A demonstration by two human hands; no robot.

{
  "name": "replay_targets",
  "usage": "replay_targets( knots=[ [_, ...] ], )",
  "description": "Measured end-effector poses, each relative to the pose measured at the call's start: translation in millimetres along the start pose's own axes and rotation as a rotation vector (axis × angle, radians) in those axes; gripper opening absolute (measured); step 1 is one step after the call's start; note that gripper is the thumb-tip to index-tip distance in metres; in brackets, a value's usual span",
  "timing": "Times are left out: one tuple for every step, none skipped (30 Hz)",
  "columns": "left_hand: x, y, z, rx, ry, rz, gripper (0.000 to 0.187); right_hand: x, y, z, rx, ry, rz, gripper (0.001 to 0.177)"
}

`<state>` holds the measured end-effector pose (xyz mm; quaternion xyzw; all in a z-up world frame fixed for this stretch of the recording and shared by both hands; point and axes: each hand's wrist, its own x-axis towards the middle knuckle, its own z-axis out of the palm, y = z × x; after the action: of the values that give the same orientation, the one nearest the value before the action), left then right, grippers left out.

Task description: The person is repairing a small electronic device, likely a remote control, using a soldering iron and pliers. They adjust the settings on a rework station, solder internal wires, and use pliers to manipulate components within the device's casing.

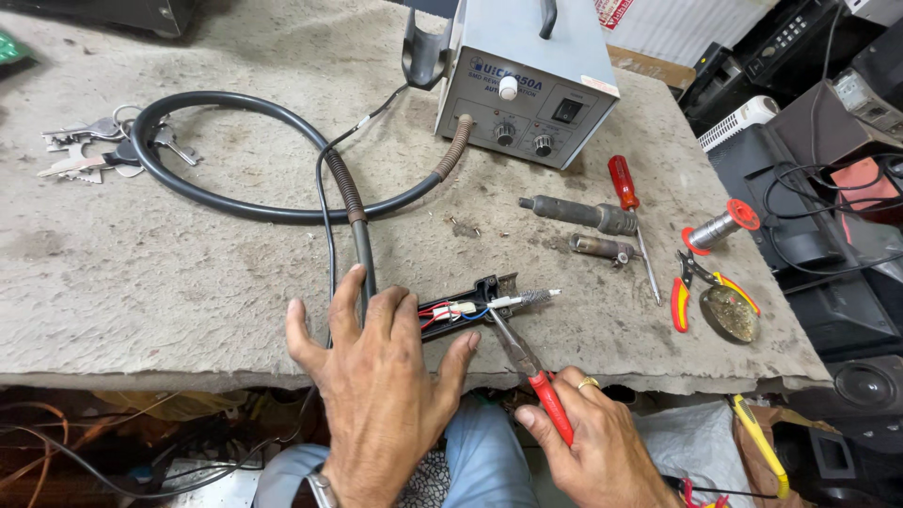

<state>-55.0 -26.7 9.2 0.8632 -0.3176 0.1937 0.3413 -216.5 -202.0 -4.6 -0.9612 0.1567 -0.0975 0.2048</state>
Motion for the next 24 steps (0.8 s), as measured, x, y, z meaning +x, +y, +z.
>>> replay_targets(
  knots=[
    [-1.6,5.0,3.6,-0.015,0.024,-0.025,0.062,0.6,1.4,1.0,-0.003,0.005,-0.012,0.033],
    [-3.8,10.1,7.6,-0.033,0.046,-0.053,0.061,0.2,3.0,1.4,-0.009,0.007,-0.021,0.033],
    [-5.3,14.3,11.7,-0.051,0.068,-0.081,0.061,0.3,4.7,1.9,-0.015,0.008,-0.031,0.033],
    [-6.6,18.0,15.4,-0.058,0.085,-0.095,0.059,0.5,6.1,2.6,-0.014,0.012,-0.032,0.034],
    [-7.4,21.4,18.9,-0.066,0.101,-0.110,0.058,0.9,7.4,3.0,-0.014,0.016,-0.034,0.035],
    [-8.1,23.7,21.3,-0.072,0.116,-0.122,0.057,0.9,8.0,3.6,-0.012,0.020,-0.034,0.036],
    [-8.5,25.2,23.2,-0.064,0.119,-0.142,0.053,0.9,8.3,3.6,0.000,0.012,-0.031,0.036],
    [-8.0,26.2,25.0,-0.057,0.124,-0.159,0.050,1.3,8.3,3.3,0.010,0.008,-0.029,0.036],
    [-7.5,26.8,26.3,-0.050,0.129,-0.176,0.046,2.2,8.3,2.6,0.021,0.003,-0.028,0.036],
    [-7.6,27.1,27.1,-0.048,0.132,-0.176,0.045,2.8,8.4,1.7,0.038,-0.008,-0.024,0.036],
    [-7.6,27.1,27.7,-0.045,0.136,-0.177,0.044,3.1,8.6,0.5,0.054,-0.019,-0.020,0.037],
    [-7.7,27.2,28.5,-0.044,0.139,-0.178,0.044,3.1,9.3,-0.7,0.069,-0.031,-0.014,0.037],
    [-8.0,27.1,29.0,-0.038,0.140,-0.177,0.044,3.1,10.7,-2.0,0.097,-0.063,0.009,0.036],
    [-8.1,27.1,29.4,-0.033,0.141,-0.176,0.044,3.0,13.1,-3.8,0.124,-0.095,0.033,0.036],
    [-8.0,27.3,29.6,-0.028,0.143,-0.174,0.044,2.9,16.3,-5.4,0.151,-0.126,0.057,0.036],
    [-7.9,27.6,29.9,-0.025,0.139,-0.178,0.044,3.1,20.1,-6.5,0.208,-0.166,0.061,0.035],
    [-7.6,28.0,30.0,-0.022,0.136,-0.183,0.044,3.1,24.4,-7.2,0.266,-0.207,0.065,0.034],
    [-7.0,28.4,30.0,-0.020,0.132,-0.186,0.043,2.4,29.0,-7.9,0.323,-0.246,0.070,0.034],
    [-6.4,28.7,29.8,-0.019,0.124,-0.191,0.043,1.5,33.2,-7.3,0.400,-0.264,0.076,0.034],
    [-5.6,28.9,29.7,-0.019,0.117,-0.197,0.043,1.1,37.1,-5.5,0.476,-0.282,0.082,0.036],
    [-4.9,28.9,29.6,-0.018,0.109,-0.203,0.042,-0.3,40.4,-3.8,0.553,-0.300,0.088,0.039],
    [-4.9,29.1,29.3,-0.018,0.113,-0.206,0.043,-2.6,43.2,-2.4,0.712,-0.349,0.240,0.037],
    [-5.0,29.5,29.3,-0.017,0.117,-0.209,0.043,-4.6,45.6,-1.0,0.868,-0.397,0.394,0.037],
    [-5.0,29.8,29.2,-0.015,0.121,-0.212,0.044,-6.1,47.6,0.3,1.024,-0.444,0.551,0.036]
  ],
)
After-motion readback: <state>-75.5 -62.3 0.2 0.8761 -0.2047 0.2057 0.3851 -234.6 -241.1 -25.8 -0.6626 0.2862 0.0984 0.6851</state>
